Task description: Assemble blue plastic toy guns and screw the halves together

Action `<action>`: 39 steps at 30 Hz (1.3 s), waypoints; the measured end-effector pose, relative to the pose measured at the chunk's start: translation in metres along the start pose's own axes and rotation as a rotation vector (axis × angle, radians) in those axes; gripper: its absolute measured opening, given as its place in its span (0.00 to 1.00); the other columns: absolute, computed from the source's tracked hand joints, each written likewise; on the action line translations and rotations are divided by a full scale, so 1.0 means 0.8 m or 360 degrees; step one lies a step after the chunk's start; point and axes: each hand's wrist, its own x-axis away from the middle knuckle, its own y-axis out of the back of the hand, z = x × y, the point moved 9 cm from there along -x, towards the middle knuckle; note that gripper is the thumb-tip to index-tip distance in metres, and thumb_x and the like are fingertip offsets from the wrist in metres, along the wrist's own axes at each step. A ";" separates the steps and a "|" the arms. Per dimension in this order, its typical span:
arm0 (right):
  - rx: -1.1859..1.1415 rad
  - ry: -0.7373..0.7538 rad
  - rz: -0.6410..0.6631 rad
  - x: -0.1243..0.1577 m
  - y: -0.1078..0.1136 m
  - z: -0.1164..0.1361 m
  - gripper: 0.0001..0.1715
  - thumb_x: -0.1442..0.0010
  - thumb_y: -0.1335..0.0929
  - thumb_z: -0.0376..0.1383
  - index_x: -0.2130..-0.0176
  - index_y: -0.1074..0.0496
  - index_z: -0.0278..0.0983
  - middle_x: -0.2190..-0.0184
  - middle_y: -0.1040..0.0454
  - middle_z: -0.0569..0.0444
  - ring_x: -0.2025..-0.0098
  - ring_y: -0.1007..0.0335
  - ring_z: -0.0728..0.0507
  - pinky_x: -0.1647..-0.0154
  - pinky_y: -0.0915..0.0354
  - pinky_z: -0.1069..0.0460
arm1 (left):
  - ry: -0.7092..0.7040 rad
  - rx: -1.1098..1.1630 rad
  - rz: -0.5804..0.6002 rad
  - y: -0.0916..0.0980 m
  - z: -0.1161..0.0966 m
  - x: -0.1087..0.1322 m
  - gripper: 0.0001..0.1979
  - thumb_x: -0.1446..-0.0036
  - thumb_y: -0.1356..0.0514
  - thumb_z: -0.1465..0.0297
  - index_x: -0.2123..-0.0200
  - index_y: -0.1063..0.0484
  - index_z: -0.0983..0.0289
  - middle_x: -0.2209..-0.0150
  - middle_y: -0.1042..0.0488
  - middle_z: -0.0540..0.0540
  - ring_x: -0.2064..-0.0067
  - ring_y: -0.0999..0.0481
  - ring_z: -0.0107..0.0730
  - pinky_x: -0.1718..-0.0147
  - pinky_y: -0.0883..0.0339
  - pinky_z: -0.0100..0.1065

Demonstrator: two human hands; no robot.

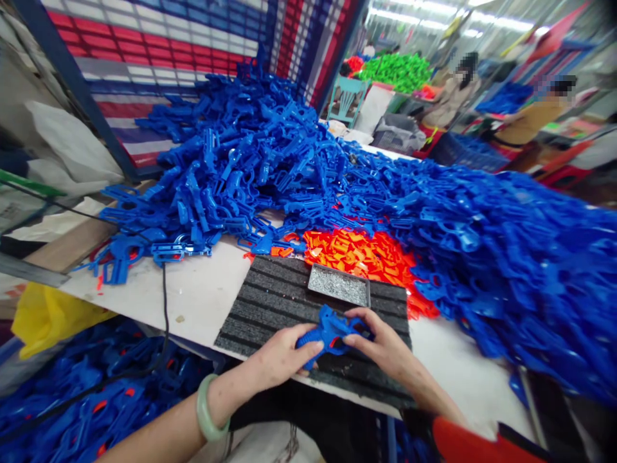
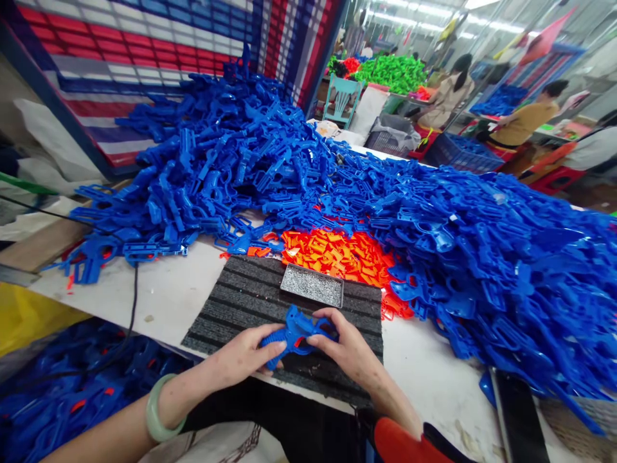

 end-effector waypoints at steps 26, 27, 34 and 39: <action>0.1154 -0.0859 -0.1868 0.249 0.262 -0.199 0.36 0.41 0.41 0.52 0.51 0.29 0.25 0.54 0.26 0.31 0.46 0.33 0.27 0.44 0.40 0.37 | -0.1030 -0.1440 -0.1086 0.048 -0.018 0.042 0.16 0.33 0.50 0.56 0.57 0.29 0.59 0.64 0.22 0.50 0.64 0.21 0.33 0.63 0.29 0.33; 0.1186 -0.1041 -0.1766 0.262 0.276 -0.222 0.39 0.43 0.40 0.54 0.50 0.29 0.25 0.54 0.26 0.30 0.46 0.33 0.25 0.44 0.40 0.37 | -0.1029 -0.1433 -0.1090 0.048 -0.017 0.042 0.16 0.33 0.50 0.56 0.57 0.29 0.59 0.63 0.22 0.50 0.63 0.21 0.33 0.63 0.29 0.33; 0.0922 -0.1281 -0.1214 0.259 0.302 -0.276 0.30 0.50 0.35 0.58 0.65 0.23 0.36 0.68 0.22 0.36 0.59 0.24 0.26 0.59 0.33 0.40 | -0.1015 -0.1408 -0.1096 0.049 -0.018 0.040 0.16 0.33 0.51 0.56 0.59 0.29 0.58 0.64 0.21 0.49 0.64 0.21 0.33 0.63 0.29 0.32; 0.0990 -0.1226 -0.1325 0.248 0.317 -0.270 0.24 0.54 0.31 0.56 0.74 0.24 0.39 0.75 0.23 0.40 0.68 0.24 0.30 0.66 0.33 0.43 | -0.1070 -0.1428 -0.1131 0.049 -0.023 0.044 0.16 0.33 0.51 0.56 0.60 0.28 0.58 0.64 0.21 0.49 0.64 0.21 0.32 0.64 0.30 0.31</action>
